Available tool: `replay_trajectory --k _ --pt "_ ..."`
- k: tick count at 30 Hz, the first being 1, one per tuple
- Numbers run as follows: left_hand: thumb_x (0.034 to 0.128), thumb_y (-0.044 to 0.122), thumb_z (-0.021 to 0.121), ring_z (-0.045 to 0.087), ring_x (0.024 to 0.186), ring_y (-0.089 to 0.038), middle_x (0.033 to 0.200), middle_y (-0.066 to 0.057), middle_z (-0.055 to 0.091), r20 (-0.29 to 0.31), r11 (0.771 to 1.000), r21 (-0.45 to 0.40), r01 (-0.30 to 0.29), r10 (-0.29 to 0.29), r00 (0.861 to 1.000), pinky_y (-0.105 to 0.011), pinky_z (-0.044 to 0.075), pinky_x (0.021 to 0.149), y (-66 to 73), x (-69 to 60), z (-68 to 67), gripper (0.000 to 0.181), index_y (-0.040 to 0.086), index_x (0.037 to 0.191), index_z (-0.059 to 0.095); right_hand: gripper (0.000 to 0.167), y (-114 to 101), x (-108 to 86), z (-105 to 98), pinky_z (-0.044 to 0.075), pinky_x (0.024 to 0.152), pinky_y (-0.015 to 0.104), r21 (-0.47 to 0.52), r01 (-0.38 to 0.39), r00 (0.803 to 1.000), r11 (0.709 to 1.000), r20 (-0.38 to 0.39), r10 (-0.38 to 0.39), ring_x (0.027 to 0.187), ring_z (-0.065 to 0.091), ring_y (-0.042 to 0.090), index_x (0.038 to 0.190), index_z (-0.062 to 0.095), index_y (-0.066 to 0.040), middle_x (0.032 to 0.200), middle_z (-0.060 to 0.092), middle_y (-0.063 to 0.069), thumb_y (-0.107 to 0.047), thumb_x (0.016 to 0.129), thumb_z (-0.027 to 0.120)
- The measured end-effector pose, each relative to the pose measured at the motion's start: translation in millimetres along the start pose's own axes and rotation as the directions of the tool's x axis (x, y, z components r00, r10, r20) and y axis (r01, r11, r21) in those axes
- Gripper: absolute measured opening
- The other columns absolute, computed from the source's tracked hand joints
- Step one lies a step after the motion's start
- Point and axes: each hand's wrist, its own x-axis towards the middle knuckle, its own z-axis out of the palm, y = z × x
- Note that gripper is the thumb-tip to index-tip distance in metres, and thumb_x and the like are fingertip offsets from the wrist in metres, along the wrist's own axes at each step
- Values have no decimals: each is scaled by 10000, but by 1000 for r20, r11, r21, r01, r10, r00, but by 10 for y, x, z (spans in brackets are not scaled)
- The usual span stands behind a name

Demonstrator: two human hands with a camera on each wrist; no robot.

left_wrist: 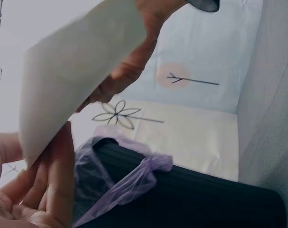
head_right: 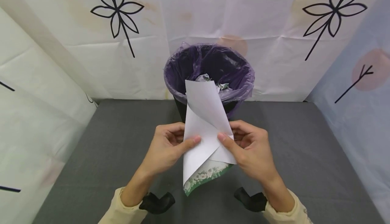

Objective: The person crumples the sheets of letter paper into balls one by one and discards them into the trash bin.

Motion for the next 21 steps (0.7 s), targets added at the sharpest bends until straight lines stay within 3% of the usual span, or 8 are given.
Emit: replay_trajectory --k 6,9,11,14,16,18,21 --pt "909 -45 709 742 747 -212 929 -191 744 27 1000 11 23 -23 999 -350 612 651 43 9 -68 150 -107 1045 725 205 29 19 -23 584 548 273 44 1 1000 999 7 -1 659 726 201 1058 689 148 873 752 110 203 861 667" --pt "897 -58 716 738 720 -209 915 -223 738 6 1000 -3 -6 6 1000 -348 613 644 41 12 -75 160 -143 1032 717 318 84 24 -64 604 625 291 166 47 995 985 76 -60 804 745 225 1201 641 158 1034 747 153 208 887 623" --pt "887 -80 710 743 752 -217 946 -267 725 -8 998 -59 -19 19 1000 -365 618 667 27 15 -86 190 -179 1049 696 431 145 38 -105 610 746 326 335 86 974 938 170 -150 1014 717 275 1346 519 183 1242 674 214 177 922 596" --pt "880 -95 700 746 820 -224 1014 -324 700 -16 985 -174 -15 12 1000 -364 617 704 9 16 -103 261 -223 1103 652 646 246 72 -161 572 908 384 577 79 904 813 302 -303 1286 559 365 1479 274 213 1498 438 291 98 946 621" --pt "884 -91 700 744 855 -229 1049 -346 685 -12 974 -228 -13 10 1000 -360 615 724 -3 17 -106 296 -242 1129 628 773 295 89 -175 548 958 409 655 54 868 754 342 -359 1366 470 393 1508 184 205 1563 327 300 30 942 681" --pt "887 -75 707 744 858 -223 1061 -343 684 -9 971 -238 -20 18 1000 -351 615 720 -10 18 -100 316 -243 1140 623 837 324 98 -170 546 960 406 682 55 862 730 336 -380 1381 450 389 1509 175 206 1570 312 295 5 919 734" --pt "886 -72 714 746 842 -224 1054 -328 694 -12 977 -207 -45 44 999 -374 619 705 -26 20 -81 296 -227 1128 644 824 339 99 -137 562 930 379 672 93 889 734 276 -366 1329 508 363 1484 250 215 1513 395 292 -5 886 772"
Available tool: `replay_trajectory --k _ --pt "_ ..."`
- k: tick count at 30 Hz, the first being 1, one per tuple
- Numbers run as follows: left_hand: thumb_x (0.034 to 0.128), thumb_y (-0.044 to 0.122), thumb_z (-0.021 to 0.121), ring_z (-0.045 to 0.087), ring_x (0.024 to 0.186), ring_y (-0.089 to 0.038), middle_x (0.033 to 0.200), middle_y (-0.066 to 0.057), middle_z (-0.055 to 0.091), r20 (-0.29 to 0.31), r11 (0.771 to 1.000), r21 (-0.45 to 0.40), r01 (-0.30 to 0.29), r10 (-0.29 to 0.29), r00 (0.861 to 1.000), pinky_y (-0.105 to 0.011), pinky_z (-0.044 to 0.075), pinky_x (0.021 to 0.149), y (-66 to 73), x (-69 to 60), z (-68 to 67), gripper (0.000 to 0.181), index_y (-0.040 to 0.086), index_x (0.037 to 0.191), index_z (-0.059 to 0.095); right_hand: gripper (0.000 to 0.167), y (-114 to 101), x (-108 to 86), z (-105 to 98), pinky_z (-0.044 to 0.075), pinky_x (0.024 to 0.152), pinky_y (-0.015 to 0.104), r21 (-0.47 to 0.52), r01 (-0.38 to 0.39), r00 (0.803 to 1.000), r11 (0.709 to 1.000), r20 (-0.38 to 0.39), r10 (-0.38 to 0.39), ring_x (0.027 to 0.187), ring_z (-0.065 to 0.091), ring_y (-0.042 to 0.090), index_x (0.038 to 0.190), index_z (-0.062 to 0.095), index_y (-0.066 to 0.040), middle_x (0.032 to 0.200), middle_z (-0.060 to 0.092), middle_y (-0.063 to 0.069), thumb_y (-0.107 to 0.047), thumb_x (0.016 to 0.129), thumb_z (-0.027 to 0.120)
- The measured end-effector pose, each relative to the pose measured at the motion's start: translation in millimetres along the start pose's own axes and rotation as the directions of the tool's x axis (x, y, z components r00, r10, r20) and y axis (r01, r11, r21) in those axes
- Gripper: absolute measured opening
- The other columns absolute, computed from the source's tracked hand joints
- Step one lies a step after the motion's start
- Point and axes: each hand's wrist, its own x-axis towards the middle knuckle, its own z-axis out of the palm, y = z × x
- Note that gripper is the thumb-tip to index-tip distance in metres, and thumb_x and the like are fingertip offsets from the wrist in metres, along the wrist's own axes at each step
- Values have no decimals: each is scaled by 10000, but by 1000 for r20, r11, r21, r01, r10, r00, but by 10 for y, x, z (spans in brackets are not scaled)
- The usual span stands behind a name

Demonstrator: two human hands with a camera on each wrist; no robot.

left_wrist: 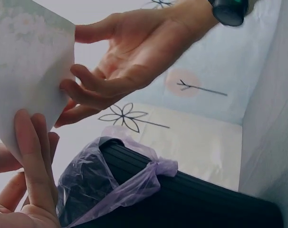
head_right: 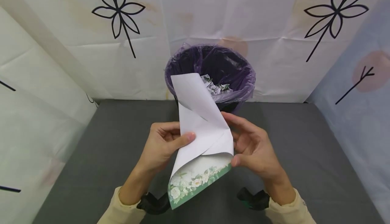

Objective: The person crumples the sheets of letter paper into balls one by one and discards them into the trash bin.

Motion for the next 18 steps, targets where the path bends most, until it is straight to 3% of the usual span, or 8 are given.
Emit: replay_trajectory --k 4,9,13,18 --pt "878 -88 717 746 807 -216 1031 -323 701 -5 999 33 -29 29 1000 -382 620 677 -10 3 32 262 -208 1106 670 711 44 5 69 582 871 339 -78 42 989 996 -140 -53 1183 617 323 1390 415 220 1381 523 276 33 827 806" --pt "875 -102 706 740 778 -200 1002 -322 706 -24 999 34 -7 8 1000 -320 609 665 0 10 74 240 -214 1084 675 566 81 32 165 586 823 294 -176 85 950 981 -281 -133 1042 668 280 1220 556 233 1216 628 240 74 757 842" --pt "877 -97 700 739 775 -201 988 -305 713 -33 999 28 28 -27 999 -310 605 670 -8 22 88 217 -201 1067 690 459 82 60 218 594 770 282 -257 89 919 962 -352 -179 934 676 265 1104 618 244 1055 677 243 133 722 848" --pt "879 -74 697 728 788 -200 978 -252 728 -35 999 9 52 -51 998 -304 599 673 -8 34 100 225 -210 1058 683 342 79 71 263 600 712 272 -329 103 894 939 -384 -233 850 688 255 992 661 255 955 717 231 179 707 834"
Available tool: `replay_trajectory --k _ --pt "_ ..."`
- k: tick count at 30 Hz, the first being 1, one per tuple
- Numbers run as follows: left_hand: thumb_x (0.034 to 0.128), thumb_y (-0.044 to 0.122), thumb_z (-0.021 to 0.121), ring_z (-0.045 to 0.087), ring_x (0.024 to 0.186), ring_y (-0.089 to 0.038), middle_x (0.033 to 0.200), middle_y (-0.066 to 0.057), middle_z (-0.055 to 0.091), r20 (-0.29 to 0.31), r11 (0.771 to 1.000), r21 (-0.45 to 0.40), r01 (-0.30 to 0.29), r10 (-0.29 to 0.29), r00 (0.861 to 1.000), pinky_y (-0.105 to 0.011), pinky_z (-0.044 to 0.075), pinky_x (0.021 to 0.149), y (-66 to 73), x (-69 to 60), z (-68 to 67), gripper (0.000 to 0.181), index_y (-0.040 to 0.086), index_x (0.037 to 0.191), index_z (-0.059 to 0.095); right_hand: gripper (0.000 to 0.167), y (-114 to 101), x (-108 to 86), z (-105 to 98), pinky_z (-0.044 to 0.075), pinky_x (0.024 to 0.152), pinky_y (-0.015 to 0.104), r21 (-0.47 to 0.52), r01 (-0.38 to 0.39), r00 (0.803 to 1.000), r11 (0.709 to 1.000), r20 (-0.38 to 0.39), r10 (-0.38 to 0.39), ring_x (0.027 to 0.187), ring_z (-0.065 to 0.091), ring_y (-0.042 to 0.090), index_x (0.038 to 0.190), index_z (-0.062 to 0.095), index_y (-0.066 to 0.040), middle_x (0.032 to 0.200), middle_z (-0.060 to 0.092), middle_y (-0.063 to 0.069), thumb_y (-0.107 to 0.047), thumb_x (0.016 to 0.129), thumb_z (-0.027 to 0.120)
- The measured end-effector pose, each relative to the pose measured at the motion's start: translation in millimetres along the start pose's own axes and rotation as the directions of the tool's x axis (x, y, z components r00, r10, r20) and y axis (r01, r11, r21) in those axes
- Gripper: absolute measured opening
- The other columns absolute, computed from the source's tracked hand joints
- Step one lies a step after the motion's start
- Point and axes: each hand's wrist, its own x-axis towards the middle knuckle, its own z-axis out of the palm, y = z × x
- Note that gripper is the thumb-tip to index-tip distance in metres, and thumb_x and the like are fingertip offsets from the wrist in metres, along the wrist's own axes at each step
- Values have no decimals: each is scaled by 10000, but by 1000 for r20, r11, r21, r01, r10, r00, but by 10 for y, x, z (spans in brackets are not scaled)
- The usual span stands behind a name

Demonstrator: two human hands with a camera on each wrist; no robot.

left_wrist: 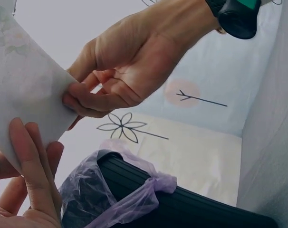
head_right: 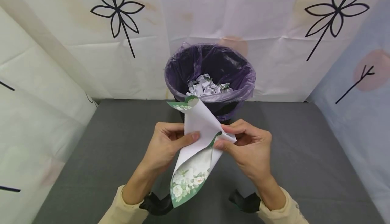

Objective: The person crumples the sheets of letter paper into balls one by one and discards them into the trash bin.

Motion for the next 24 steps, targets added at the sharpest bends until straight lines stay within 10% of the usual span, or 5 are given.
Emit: replay_trajectory --k 11,18,24 --pt "958 219 745 712 936 -185 1118 -249 695 65 997 -51 -57 60 996 -306 595 781 -5 -8 -15 531 -192 1255 591 188 42 29 86 599 694 266 29 140 987 990 -87 -137 753 720 249 856 684 240 841 730 228 218 716 807" --pt "838 491 811 562 1255 -246 1439 -339 448 324 973 -142 -182 220 920 -399 502 1026 -7 -41 -96 1072 -130 1530 278 187 58 82 103 598 678 286 105 222 962 969 -186 -200 714 715 277 814 652 270 803 716 260 251 698 797" --pt "815 509 816 518 1284 -314 1495 -293 418 277 962 -60 -267 273 921 -420 494 1031 -3 -62 -18 1087 -91 1547 283 187 73 89 123 600 688 291 93 225 960 970 -193 -204 720 715 278 820 655 267 803 715 259 238 707 801"
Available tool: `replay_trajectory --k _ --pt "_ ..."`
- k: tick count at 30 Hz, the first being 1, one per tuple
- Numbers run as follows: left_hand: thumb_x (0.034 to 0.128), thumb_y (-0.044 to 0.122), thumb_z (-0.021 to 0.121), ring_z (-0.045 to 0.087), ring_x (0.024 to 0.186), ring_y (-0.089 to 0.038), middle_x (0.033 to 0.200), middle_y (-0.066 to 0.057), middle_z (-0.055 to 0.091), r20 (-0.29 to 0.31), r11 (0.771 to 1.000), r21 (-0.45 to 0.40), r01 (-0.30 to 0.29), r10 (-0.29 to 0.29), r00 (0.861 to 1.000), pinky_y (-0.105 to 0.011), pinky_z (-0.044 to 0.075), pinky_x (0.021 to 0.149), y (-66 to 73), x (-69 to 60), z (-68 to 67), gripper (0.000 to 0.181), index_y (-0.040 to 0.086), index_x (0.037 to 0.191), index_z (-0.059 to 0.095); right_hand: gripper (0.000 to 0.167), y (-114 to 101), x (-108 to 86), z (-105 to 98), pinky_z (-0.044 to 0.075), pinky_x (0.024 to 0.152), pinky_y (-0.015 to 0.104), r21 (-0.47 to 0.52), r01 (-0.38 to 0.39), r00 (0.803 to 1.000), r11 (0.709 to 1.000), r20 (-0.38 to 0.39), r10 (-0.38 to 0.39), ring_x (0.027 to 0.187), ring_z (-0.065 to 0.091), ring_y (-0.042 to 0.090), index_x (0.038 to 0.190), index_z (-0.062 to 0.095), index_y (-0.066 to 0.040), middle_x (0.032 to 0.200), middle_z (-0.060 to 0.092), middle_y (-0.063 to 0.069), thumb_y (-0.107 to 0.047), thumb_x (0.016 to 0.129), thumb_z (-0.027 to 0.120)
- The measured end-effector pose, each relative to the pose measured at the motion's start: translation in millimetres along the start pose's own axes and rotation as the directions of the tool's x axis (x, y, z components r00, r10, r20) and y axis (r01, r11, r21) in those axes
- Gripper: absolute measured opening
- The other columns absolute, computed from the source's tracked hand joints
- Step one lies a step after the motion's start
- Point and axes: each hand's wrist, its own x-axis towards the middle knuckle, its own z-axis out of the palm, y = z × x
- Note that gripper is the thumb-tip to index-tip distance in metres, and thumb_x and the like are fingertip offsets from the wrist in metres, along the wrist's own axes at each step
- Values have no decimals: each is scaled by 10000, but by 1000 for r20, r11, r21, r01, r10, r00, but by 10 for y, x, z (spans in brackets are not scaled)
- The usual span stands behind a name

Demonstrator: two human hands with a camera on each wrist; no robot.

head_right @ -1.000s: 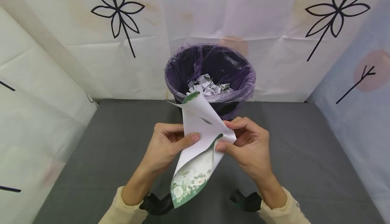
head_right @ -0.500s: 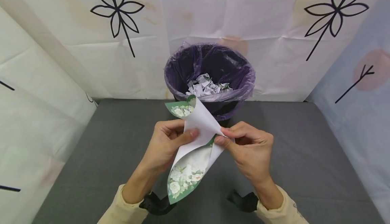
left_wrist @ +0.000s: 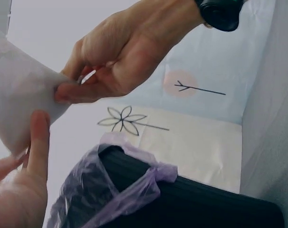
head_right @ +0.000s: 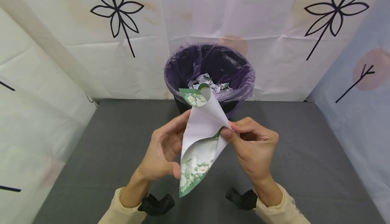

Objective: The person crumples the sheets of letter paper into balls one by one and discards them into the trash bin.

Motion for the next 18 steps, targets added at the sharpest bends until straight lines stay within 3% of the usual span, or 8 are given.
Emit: replay_trajectory --k 5,10,15,18 --pt "851 480 803 590 1183 -356 1363 -262 552 -147 985 170 -13 39 988 -419 533 970 -18 4 119 952 -75 1505 389 188 11 -5 33 597 692 292 5 5 1000 1000 -7 -5 717 712 277 817 653 267 797 715 255 240 703 801" --pt "911 397 768 657 1069 -333 1232 -262 630 -223 962 264 -74 136 965 -417 571 889 -62 36 215 772 -81 1442 474 190 3 -22 51 603 712 301 3 7 1000 1000 -4 -7 727 714 278 826 654 268 806 716 254 238 707 799" --pt "950 340 727 687 890 -264 1063 -228 692 -270 909 400 -113 235 934 -371 602 731 -88 85 273 576 -83 1314 583 194 -11 -45 52 607 721 298 -26 10 1000 1000 10 -10 737 718 270 835 658 265 822 722 243 228 711 803" --pt "953 189 743 692 798 -250 1004 -213 709 -293 867 481 -130 299 908 -349 602 667 -113 106 289 393 -91 1208 637 199 -13 -56 52 607 713 288 -55 11 1000 998 17 -10 744 722 264 834 665 257 827 727 233 221 705 812"
